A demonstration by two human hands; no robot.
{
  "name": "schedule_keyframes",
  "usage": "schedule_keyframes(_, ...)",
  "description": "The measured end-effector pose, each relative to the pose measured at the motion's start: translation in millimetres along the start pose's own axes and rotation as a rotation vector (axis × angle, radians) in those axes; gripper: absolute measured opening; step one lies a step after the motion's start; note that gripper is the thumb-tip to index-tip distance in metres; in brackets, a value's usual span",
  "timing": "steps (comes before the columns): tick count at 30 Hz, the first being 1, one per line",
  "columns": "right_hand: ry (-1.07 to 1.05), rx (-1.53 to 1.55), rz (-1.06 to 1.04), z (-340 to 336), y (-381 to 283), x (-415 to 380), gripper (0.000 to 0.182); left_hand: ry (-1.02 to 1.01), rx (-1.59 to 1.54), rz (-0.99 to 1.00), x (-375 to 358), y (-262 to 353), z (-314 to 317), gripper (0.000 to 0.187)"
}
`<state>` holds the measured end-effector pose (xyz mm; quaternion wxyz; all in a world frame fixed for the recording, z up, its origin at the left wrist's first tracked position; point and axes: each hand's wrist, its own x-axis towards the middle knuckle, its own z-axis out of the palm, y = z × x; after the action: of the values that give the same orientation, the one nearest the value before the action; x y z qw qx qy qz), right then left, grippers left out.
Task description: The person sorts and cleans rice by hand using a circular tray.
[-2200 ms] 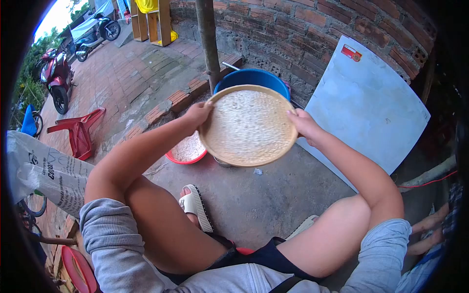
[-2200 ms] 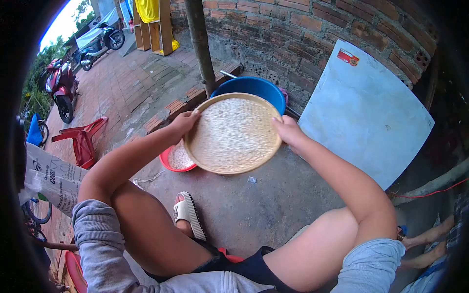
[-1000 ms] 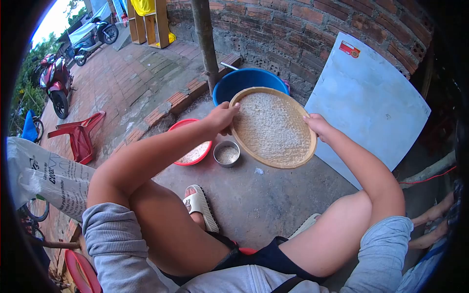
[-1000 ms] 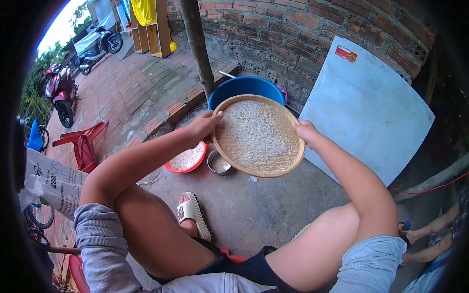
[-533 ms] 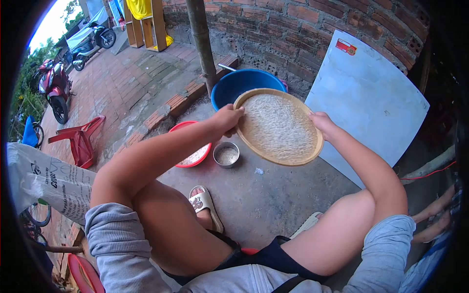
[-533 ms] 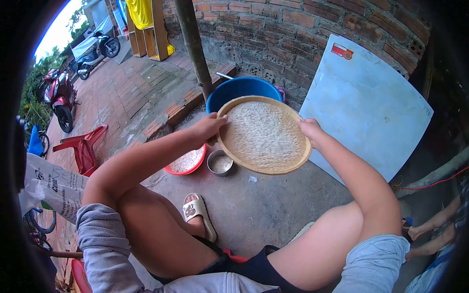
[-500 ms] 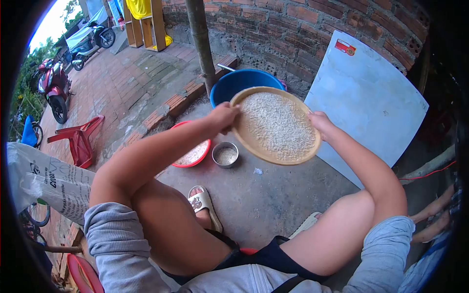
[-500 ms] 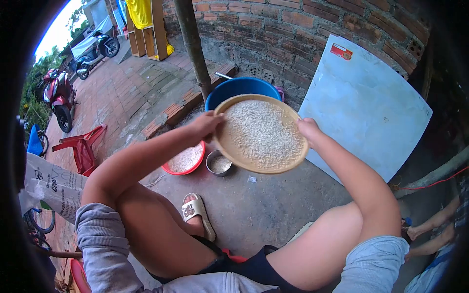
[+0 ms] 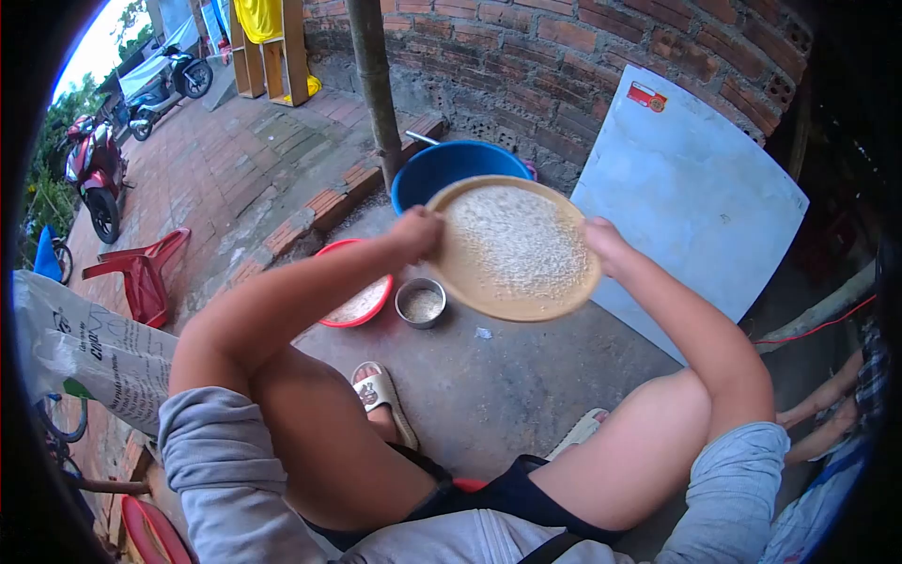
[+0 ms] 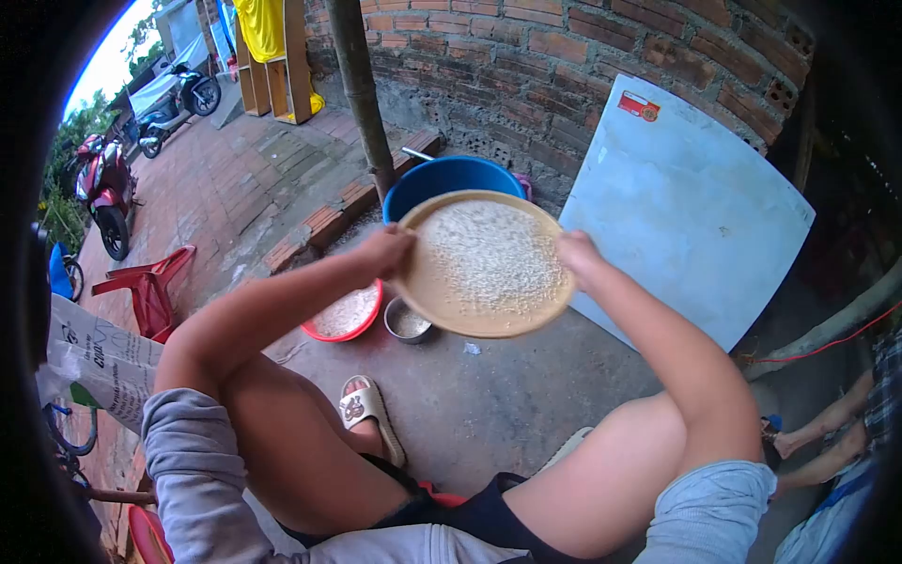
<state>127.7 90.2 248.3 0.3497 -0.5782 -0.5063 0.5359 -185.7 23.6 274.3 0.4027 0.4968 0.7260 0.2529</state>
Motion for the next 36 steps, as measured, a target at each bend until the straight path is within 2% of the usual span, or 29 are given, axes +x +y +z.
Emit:
schedule_keyframes(1,0.009,-0.008,-0.005,10.3,-14.6,-16.9,0.03,0.059,-0.155,0.038,34.4,-23.7,-9.7,0.034)
schedule_keyframes(2,-0.067,-0.165,-0.035,23.6,-39.2,-43.7,0.03,0.008,-0.2,0.087,41.7,-28.5,-30.7,0.032)
schedule_keyframes(3,-0.148,-0.317,-0.064,31.0,-52.2,-58.5,0.03,0.054,-0.285,0.117,40.2,-28.8,-44.0,0.029)
schedule_keyframes(5,-0.103,-0.242,-0.077,27.4,-49.5,-58.0,0.029,0.073,-0.363,0.136,37.8,-27.0,-39.8,0.026)
schedule_keyframes(6,-0.056,-0.17,-0.085,22.6,-46.0,-56.1,0.028,0.137,-0.176,0.168,21.7,-15.0,-30.8,0.028)
schedule_keyframes(7,-0.054,-0.245,-0.097,4.4,-36.9,-39.8,0.029,0.223,-0.078,0.209,57.4,-40.3,-8.6,0.03)
schedule_keyframes(8,-0.049,-0.325,-0.11,-13.4,-28.0,-21.5,0.029,0.224,-0.016,0.211,-1.6,-2.4,3.5,0.03)
schedule_keyframes(9,-0.047,-0.321,-0.113,-19.3,-25.7,-15.7,0.029,0.032,-0.117,0.065,-25.0,18.6,9.0,0.032)
schedule_keyframes(11,-0.029,-0.035,-0.023,-31.0,-23.6,-11.4,0.03,-0.062,-0.135,0.05,-29.8,29.4,12.4,0.032)
schedule_keyframes(13,0.001,0.029,-0.023,-11.8,-34.7,-25.4,0.03,0.007,-0.199,0.149,8.9,6.5,-3.1,0.029)
schedule_keyframes(14,-0.056,-0.111,-0.083,3.0,-51.7,-48.7,0.029,0.086,-0.234,0.147,33.5,-9.0,-18.0,0.026)
schedule_keyframes(15,-0.114,-0.246,-0.141,12.6,-63.1,-65.9,0.029,0.067,-0.265,0.237,45.4,-20.5,-37.4,0.025)
schedule_keyframes(18,-0.128,-0.273,-0.092,24.6,-74.2,-82.2,0.029,0.15,-0.295,0.2,38.2,-26.1,-39.2,0.023)
schedule_keyframes(19,-0.131,-0.262,-0.095,14.7,-67.9,-72.6,0.029,0.188,-0.3,0.202,38.1,-26.6,-23.3,0.022)
schedule_keyframes(20,-0.119,-0.247,-0.066,-5.8,-53.3,-53.3,0.028,0.265,-0.139,0.212,29.7,-22.0,-7.6,0.02)
schedule_keyframes(21,-0.106,-0.237,-0.038,-18.4,-39.6,-37.3,0.027,0.144,-0.244,0.088,-4.2,1.3,4.5,0.02)
schedule_keyframes(23,-0.066,-0.146,-0.004,-24.6,-18.2,-18.2,0.027,0.072,-0.15,0.048,-31.3,25.8,21.2,0.02)
schedule_keyframes(24,-0.025,-0.065,0.037,-29.3,-13.5,-16.4,0.027,0.115,-0.144,0.093,-29.2,24.5,18.6,0.022)
schedule_keyframes(26,-0.056,-0.18,-0.007,-14.7,-37.4,-47.3,0.027,0.131,-0.116,0.14,13.6,1.3,-2.5,0.023)
schedule_keyframes(27,-0.089,-0.268,-0.062,-4.6,-49.5,-61.9,0.028,-0.035,-0.282,0.12,23.2,-2.6,-25.0,0.022)
schedule_keyframes(29,-0.093,-0.27,-0.043,8.9,-56.2,-77.8,0.027,0.018,-0.389,0.087,24.1,-6.3,-43.2,0.023)
schedule_keyframes(32,-0.116,-0.269,0.039,-10.1,-30.5,-58.8,0.028,0.107,-0.062,0.108,5.2,3.5,-14.4,0.025)
schedule_keyframes(34,-0.115,-0.282,0.094,-15.3,-4.4,-35.3,0.029,0.137,0.003,0.142,-27.0,29.7,9.2,0.03)
schedule_keyframes(36,0.019,-0.373,0.084,-23.5,3.6,-25.8,0.029,0.155,-0.046,0.213,-20.7,34.4,9.1,0.034)
